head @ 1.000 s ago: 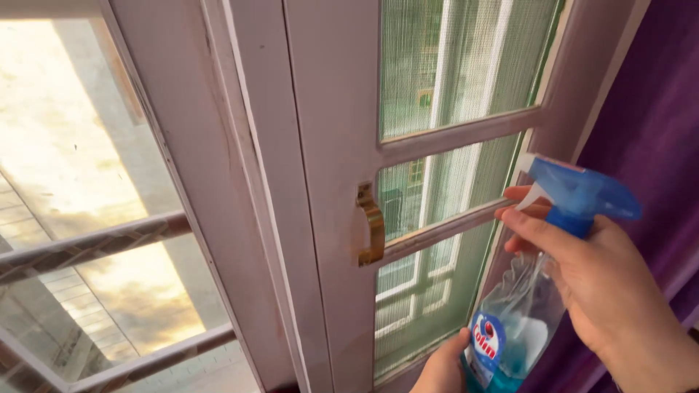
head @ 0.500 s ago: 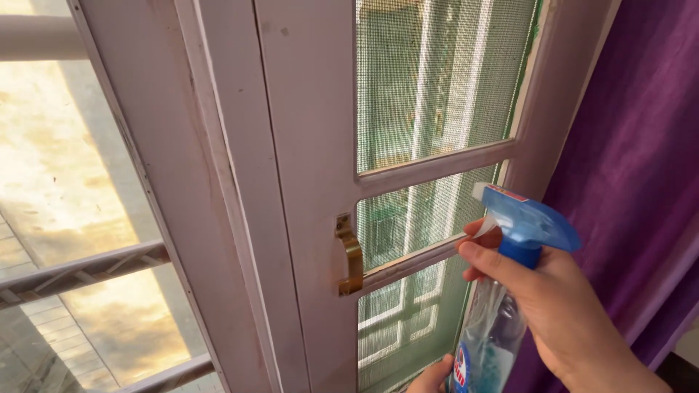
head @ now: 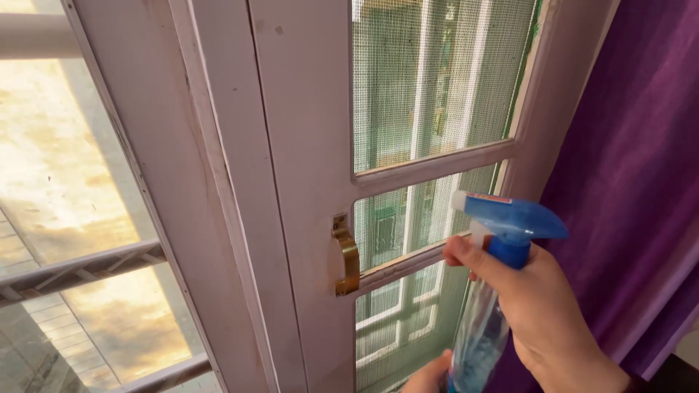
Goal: Cleaning a window glass and frame with a spray bottle and cloth.
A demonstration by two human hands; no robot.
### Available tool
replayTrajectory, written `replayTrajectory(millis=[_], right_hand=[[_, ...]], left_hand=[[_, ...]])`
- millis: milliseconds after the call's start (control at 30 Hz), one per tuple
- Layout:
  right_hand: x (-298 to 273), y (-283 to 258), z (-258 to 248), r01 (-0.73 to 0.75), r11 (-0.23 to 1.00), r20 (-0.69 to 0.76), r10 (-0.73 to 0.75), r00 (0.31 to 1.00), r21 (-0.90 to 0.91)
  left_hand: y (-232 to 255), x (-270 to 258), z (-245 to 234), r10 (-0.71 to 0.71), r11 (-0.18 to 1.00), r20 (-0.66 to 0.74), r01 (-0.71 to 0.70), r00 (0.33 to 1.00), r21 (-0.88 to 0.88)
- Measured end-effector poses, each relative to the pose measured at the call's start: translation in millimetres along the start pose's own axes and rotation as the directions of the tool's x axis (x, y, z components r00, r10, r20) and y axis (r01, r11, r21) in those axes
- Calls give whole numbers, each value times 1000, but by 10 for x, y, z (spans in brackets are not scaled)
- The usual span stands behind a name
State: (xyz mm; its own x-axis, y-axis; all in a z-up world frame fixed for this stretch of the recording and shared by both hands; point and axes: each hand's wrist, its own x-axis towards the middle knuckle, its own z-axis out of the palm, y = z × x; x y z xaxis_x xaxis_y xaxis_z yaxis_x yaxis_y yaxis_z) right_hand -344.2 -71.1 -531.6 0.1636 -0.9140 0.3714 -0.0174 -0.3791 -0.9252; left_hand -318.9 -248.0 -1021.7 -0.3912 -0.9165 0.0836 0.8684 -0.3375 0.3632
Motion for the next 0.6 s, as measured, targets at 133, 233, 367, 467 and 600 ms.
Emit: replayTrajectory(millis=[133, 233, 367, 467, 600], right_hand=[[9, -8, -25, 20, 994, -7, -19, 1000, 108], [-18, -112, 11, 4, 992, 35, -9, 999, 129], [24, -256, -42, -72, 979, 76, 59, 995, 189], [134, -33, -244, -109, 958, 173, 65, 983, 265], [195, 109, -307, -71, 970, 66, 58, 996, 231]], left_hand=[[660, -550, 1332, 38, 989, -135, -18, 990, 145], [579, -380, 1133, -18, 988, -164, 43, 986, 152], [713, -696, 1484, -100, 978, -266, 144, 959, 151], [812, -807, 1560, 239, 758, -292, 10, 926, 652], [870, -775, 1593, 21, 802, -264, 142, 964, 581]])
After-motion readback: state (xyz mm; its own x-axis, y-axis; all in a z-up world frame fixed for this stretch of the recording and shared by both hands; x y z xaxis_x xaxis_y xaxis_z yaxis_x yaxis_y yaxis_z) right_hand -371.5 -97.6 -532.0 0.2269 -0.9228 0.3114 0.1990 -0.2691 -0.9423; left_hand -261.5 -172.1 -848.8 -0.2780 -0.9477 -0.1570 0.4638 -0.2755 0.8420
